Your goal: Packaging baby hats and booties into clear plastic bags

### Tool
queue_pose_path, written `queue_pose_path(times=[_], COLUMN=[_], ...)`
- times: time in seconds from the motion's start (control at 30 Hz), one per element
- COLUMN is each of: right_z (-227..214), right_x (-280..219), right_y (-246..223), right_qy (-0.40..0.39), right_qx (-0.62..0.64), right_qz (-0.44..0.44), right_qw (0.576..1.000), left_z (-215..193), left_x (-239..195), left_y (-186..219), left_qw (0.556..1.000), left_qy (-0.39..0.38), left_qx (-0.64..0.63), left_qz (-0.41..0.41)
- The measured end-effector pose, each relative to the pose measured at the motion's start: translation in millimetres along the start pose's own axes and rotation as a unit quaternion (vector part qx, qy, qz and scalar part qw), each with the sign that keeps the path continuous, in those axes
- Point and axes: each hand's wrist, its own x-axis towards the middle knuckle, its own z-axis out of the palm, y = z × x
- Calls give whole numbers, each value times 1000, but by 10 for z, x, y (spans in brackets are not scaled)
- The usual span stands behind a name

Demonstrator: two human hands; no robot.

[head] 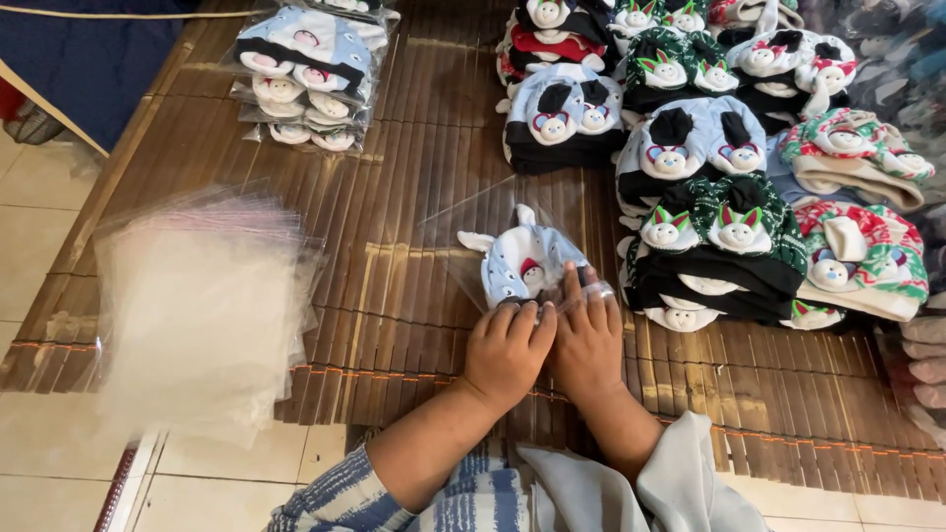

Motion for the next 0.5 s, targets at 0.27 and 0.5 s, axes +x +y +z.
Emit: queue_pose_path(times=[0.27,0.5], right_z=[347,284], right_x=[-323,-183], right_y=[-45,-109], right_qy=[-22,-39], right_qx=[132,196], right_qz=[-31,-48], right_qw=[991,979], left_z=[3,81], left_x=[48,-59], left_y=[48,34], left_qw=[1000,999], left_qy=[1,-2], left_qx=[-16,-38], left_qz=[-15,-29])
